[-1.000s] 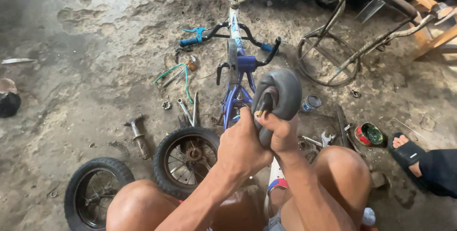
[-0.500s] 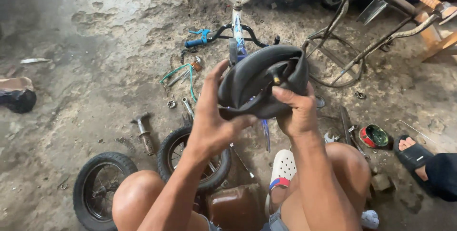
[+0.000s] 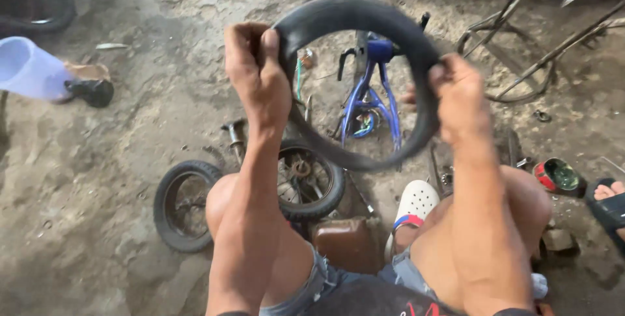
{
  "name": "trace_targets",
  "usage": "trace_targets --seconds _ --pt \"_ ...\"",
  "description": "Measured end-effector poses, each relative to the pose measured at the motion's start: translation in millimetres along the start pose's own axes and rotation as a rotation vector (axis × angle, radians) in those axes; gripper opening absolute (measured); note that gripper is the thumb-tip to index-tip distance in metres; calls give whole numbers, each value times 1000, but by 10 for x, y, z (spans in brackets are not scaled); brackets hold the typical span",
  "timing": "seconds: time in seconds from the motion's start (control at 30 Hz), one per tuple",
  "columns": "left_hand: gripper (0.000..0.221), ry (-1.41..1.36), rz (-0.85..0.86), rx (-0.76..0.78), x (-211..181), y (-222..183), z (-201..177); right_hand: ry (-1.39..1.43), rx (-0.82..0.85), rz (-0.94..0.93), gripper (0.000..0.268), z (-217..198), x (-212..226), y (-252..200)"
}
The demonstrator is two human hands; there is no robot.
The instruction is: The person removes an inner tube from a bicycle wheel, then installs a new inner tube and fits the tire back onto the rim. They use a tire lever to secure the tire bead onto the rim.
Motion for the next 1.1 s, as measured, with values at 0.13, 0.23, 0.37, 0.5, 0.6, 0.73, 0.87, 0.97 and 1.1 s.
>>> trace_targets --seconds 0.13,0.23,0.37,0.5,0.6,0.73,0.87,0.97,1.1 --pt "13 63 37 240 139 329 -185 -184 -85 -177 14 -400 220 91" --pt "14 -200 -273 364 225 334 -217 -200 -80 -229 13 -495 334 28" --pt "14 -190 -277 348 134 272 -293 -183 -63 -190 15 -417 290 -52" --pt "12 -237 -307 285 135 221 -379 -119 -14 -182 15 -345 278 -102" --pt "11 -262 -285 289 114 178 -434 -120 -34 -168 17 -293 325 -150" --pt "10 -266 -296 289 1 159 -501 -111 -25 -180 18 -257 314 -163" --pt "9 -256 -348 257 -56 154 -566 -109 -9 -156 18 -177 334 -194" --pt "10 -294 -339 268 18 161 -610 -114 -23 -151 18 -164 314 -172" --pt "9 -347 -351 273 69 162 -660 -94 -38 -131 16 -146 268 -151"
Point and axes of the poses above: each hand's wrist, its own y-axis towards the middle knuckle, its own z-axis out of the palm, x = y × z, the point moved 3 cm from there along y, towards the middle knuckle, and after that the axes turned 8 degrees about -y, right-handed, at the moved point
